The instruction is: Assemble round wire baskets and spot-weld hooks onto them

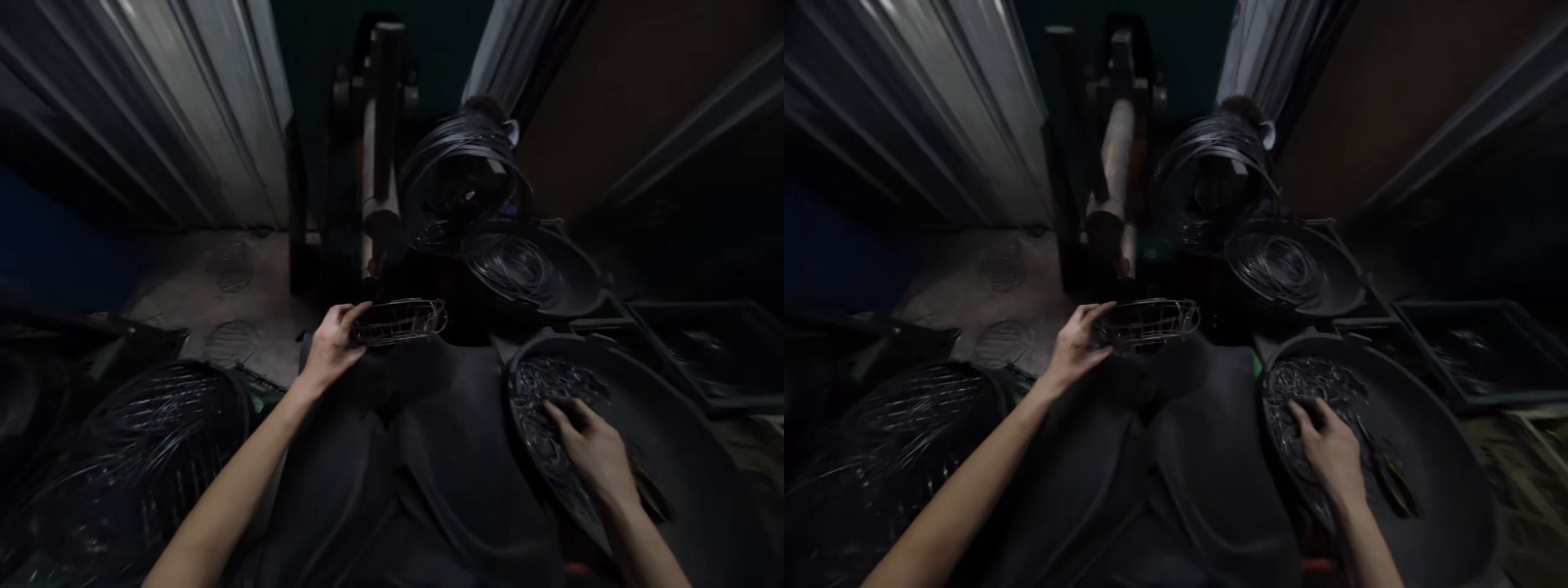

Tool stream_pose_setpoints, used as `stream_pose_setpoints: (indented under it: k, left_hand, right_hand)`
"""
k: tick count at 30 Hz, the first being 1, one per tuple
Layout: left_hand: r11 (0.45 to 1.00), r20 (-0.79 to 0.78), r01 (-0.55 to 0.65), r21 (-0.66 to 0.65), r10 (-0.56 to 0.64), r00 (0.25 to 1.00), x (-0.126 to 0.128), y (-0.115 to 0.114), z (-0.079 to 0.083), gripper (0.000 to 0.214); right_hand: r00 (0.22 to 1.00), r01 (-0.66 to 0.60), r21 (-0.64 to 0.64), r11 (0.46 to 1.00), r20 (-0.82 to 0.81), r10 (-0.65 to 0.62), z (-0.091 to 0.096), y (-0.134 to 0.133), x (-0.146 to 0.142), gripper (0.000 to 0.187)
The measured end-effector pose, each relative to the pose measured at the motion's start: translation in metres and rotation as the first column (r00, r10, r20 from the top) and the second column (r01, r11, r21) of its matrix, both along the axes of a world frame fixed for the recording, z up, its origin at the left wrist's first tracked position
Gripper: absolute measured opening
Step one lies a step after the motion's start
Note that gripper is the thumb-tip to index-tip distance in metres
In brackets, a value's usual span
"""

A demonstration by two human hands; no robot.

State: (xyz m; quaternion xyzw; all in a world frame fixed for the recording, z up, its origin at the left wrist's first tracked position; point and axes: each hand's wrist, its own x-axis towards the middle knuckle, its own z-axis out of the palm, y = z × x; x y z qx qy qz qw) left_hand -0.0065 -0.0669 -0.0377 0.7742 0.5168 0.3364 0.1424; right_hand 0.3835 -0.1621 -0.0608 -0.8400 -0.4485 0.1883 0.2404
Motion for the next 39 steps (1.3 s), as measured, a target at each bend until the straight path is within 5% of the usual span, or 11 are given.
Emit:
stream_pose_setpoints:
  k: [2, 6, 9, 12, 16, 25, 33, 39]
  left_hand:
    - [1.000, -0.038, 0.010, 0.009, -0.009, 0.999, 0.006, 0.003, 0.001, 0.072]
    - [0.999, -0.135, 0.029, 0.046, -0.022, 0.991, 0.015, 0.005, 0.007, 0.072]
    - [0.997, -0.181, 0.052, 0.065, -0.040, 0.983, 0.016, 0.003, 0.013, 0.067]
    - [0.995, -0.187, 0.068, 0.070, -0.054, 0.981, 0.016, 0.002, 0.018, 0.064]
    - [0.994, -0.186, 0.062, 0.091, -0.044, 0.982, 0.015, 0.001, 0.019, 0.060]
    - [0.992, -0.085, 0.048, 0.121, -0.038, 0.996, 0.008, 0.007, 0.020, 0.056]
    - [0.986, -0.070, 0.006, 0.168, 0.006, 0.998, 0.000, 0.011, 0.018, 0.055]
    - [0.984, -0.056, -0.006, 0.178, 0.016, 0.998, -0.002, 0.012, 0.019, 0.057]
  right_hand:
    - [0.960, -0.142, 0.099, 0.985, -0.231, 0.162, 0.027, 0.018, -0.044, 0.040]
    - [0.716, -0.292, 0.168, 0.942, -0.614, 0.332, 0.062, 0.048, -0.129, 0.038]
    - [0.565, -0.289, 0.212, 0.933, -0.749, 0.345, 0.064, 0.067, -0.165, 0.039]
    - [0.523, -0.249, 0.245, 0.937, -0.781, 0.343, 0.059, 0.083, -0.183, 0.039]
    - [0.547, -0.213, 0.303, 0.929, -0.751, 0.370, 0.050, 0.095, -0.196, 0.035]
    - [0.833, -0.203, 0.538, 0.818, -0.344, 0.433, 0.029, 0.088, -0.219, 0.022]
    - [0.851, -0.306, 0.671, 0.676, -0.126, 0.510, 0.021, 0.092, -0.231, 0.018]
    - [0.875, -0.292, 0.673, 0.680, -0.098, 0.473, 0.034, 0.093, -0.236, 0.018]
